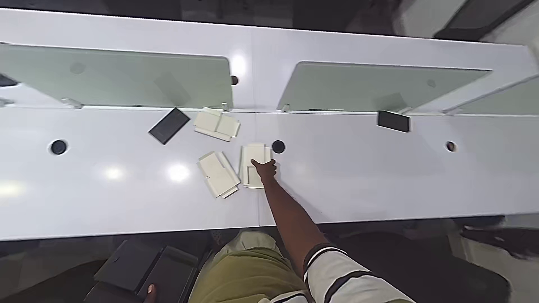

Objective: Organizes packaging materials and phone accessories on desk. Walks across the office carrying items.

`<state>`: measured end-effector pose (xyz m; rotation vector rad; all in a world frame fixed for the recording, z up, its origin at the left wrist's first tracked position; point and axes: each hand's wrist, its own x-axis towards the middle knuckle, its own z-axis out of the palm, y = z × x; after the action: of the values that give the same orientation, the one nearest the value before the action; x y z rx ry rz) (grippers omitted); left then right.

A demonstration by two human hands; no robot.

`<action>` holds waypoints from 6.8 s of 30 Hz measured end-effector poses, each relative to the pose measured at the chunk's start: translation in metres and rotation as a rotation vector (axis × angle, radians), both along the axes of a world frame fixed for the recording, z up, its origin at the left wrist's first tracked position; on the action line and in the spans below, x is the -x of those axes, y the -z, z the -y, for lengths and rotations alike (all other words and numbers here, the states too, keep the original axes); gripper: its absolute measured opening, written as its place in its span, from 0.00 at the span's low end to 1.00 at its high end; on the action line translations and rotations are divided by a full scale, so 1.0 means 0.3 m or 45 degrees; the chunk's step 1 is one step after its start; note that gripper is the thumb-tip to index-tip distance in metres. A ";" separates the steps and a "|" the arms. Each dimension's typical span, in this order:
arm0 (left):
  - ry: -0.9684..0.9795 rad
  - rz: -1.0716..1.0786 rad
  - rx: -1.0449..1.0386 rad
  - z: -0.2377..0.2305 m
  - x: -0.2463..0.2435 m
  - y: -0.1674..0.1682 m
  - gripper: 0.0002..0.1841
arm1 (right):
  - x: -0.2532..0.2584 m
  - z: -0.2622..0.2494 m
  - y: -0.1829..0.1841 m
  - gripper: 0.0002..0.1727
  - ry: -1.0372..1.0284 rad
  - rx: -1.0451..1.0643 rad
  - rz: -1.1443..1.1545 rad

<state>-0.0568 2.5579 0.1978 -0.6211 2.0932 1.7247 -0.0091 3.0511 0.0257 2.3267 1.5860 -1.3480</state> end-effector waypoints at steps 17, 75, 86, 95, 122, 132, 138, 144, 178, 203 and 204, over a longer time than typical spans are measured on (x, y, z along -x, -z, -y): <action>-0.313 0.016 0.067 0.003 -0.033 -0.088 0.24 | -0.048 0.007 -0.052 0.28 0.051 0.082 -0.813; 0.707 0.108 -1.025 -0.056 0.206 -0.240 0.20 | 0.084 0.702 -0.790 0.26 -1.435 -0.593 -1.448; 0.261 0.103 -0.511 -0.051 0.097 -0.235 0.26 | 0.104 0.872 -0.645 0.52 -1.179 0.803 -1.457; -0.342 0.065 -0.101 0.199 -0.037 -0.220 0.22 | 0.199 0.412 -0.042 0.31 -0.722 -0.080 -0.234; -0.422 0.062 -0.450 -0.044 0.043 -0.146 0.21 | 0.216 0.456 -0.561 0.15 -0.156 0.371 -1.309; 0.003 -0.039 -0.793 -0.241 0.134 -0.178 0.21 | 0.071 0.920 -0.804 0.20 -1.723 -1.185 -1.341; 0.097 -0.108 -1.049 -0.270 0.164 -0.209 0.42 | 0.073 0.987 -0.844 0.23 -2.162 -1.323 -0.941; 0.026 -0.027 -1.118 -0.245 0.174 -0.203 0.23 | 0.059 0.991 -0.852 0.24 -2.337 -1.220 -0.815; -0.308 0.179 -0.182 -0.123 0.054 -0.060 0.25 | 0.499 -0.107 0.067 0.20 -1.444 -0.644 0.099; -0.699 0.060 -0.255 0.025 -0.178 -0.073 0.20 | 0.387 0.111 -0.418 0.12 -0.935 -0.104 -1.010; -0.691 0.044 -0.281 0.047 -0.187 -0.070 0.20 | 0.378 0.156 -0.464 0.11 -0.972 -0.074 -1.043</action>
<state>-0.0006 2.5438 0.2189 -1.2195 1.7738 2.1646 -0.1224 3.0044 0.1648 0.9099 2.3283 -2.0739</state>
